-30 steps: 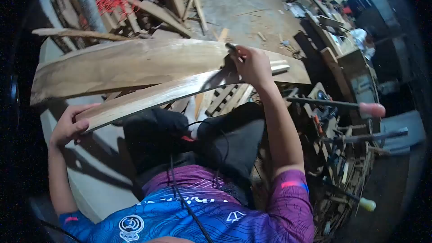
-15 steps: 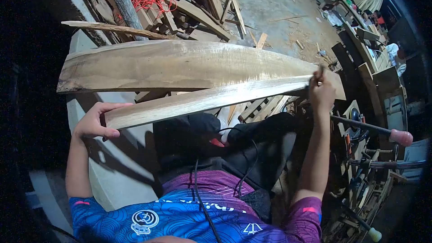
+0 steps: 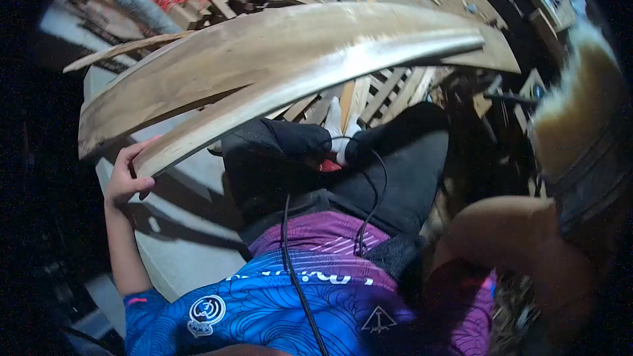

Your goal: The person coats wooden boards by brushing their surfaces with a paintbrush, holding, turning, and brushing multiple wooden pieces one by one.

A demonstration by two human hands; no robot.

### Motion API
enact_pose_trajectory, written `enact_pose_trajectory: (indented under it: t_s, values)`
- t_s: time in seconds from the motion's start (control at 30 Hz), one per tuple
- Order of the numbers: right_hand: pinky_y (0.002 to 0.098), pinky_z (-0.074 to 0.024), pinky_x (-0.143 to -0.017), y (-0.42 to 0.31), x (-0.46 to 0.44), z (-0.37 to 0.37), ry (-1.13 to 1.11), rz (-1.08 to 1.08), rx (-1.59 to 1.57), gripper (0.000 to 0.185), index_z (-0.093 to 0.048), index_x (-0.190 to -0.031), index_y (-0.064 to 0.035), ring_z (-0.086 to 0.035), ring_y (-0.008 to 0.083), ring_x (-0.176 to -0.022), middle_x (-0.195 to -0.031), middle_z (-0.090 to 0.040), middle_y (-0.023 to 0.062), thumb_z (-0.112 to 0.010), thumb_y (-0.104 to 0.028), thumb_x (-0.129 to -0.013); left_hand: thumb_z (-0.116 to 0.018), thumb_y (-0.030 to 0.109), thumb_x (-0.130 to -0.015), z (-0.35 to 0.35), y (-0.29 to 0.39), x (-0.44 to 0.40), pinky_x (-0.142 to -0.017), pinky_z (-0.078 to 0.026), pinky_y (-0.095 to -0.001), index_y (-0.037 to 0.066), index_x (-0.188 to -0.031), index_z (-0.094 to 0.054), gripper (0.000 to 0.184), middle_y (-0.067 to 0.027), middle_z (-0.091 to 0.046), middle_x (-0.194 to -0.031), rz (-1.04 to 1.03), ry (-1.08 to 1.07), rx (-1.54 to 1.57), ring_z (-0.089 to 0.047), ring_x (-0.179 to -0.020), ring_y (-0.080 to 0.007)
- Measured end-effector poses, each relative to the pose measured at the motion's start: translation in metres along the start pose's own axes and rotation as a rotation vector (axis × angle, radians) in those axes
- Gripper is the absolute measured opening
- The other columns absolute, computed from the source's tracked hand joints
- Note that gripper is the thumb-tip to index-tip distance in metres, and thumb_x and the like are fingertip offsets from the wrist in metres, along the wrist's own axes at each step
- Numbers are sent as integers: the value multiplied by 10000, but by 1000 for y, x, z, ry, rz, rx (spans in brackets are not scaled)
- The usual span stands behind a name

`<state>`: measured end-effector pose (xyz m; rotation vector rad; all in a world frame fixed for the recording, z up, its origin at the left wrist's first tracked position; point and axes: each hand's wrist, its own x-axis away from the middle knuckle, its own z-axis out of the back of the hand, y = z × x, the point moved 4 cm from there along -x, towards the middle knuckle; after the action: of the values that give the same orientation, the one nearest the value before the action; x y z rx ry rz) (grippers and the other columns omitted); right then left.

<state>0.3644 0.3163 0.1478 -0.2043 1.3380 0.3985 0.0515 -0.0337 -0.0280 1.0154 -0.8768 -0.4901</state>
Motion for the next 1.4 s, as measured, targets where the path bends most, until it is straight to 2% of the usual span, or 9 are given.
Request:
enact_pose_trajectory:
  t_s: [0.23,0.27,0.33,0.43,0.5,0.6,0.73,0.97,1.4]
  values:
    - [395,-489,-947,-2,-6,11,-52,3,29,334,-596,-1013,17,-620,246,-943,-1015,-604,163,-497,-298,-964,-830,290,-623,9,-14,1,-383,-358,-191,-55,-1373,-508,887,-46,-651,-923,0,33,-45,-509,-518,-37]
    - [394,-489,-946,-2,-5,15,-53,-3,41,336,-597,-1014,17,-620,245,-943,-1015,-605,162,-495,-300,-965,-842,312,-627,11,-9,4,-566,-493,-228,-59,-1371,-508,896,-87,-662,-1039,45,28,-67,-617,-692,-87]
    - [392,-489,-945,-4,-1,20,-63,-13,64,340,-598,-1017,16,-620,243,-942,-1015,-606,159,-491,-302,-967,-862,343,-631,23,-25,4,-978,-427,-337,-58,-1372,-507,914,-153,-613,-1255,-7,58,-85,-592,-1104,-181]
    - [388,-489,-943,-4,2,24,-70,-32,79,346,-600,-1022,15,-620,241,-942,-1015,-609,156,-486,-307,-971,-881,362,-622,27,-29,5,-602,-514,-241,-51,-1384,-486,953,-151,-622,-1232,-1,56,-92,-643,-823,-120]
    - [386,-488,-942,1,7,29,-69,-69,96,350,-602,-1025,15,-620,239,-941,-1015,-610,154,-482,-309,-973,-887,369,-611,23,-28,6,-384,-370,-193,-47,-1391,-479,973,-112,-648,-1109,24,76,-47,-560,-579,-59]
    - [383,-488,-940,4,17,34,-68,-93,103,356,-604,-1030,14,-620,237,-941,-1015,-612,150,-477,-314,-976,-893,371,-599,19,-26,7,-372,-353,-198,-48,-1392,-477,988,-78,-647,-1019,-21,145,-48,-517,-506,-54]
    - [379,-488,-937,6,23,37,-54,-94,108,364,-607,-1036,14,-620,234,-940,-1015,-615,146,-469,-319,-981,-893,368,-599,24,-33,1,-386,-379,-213,-51,-1394,-474,992,-127,-652,-1158,-82,109,-54,-561,-558,-75]
    - [372,-487,-932,18,35,29,-75,-136,90,379,-611,-1047,12,-621,229,-939,-1015,-620,138,-456,-329,-989,-850,325,-630,11,-15,2,-389,-373,-204,-66,-1375,-493,914,-54,-650,-869,-8,77,-57,-527,-499,-58]
    - [358,-486,-923,59,94,41,-98,-437,214,408,-621,-1067,9,-621,219,-936,-1015,-630,123,-432,-347,-1003,-844,303,-625,12,-15,1,-395,-372,-194,-59,-1383,-491,911,-76,-664,-975,0,71,-58,-524,-523,-49]
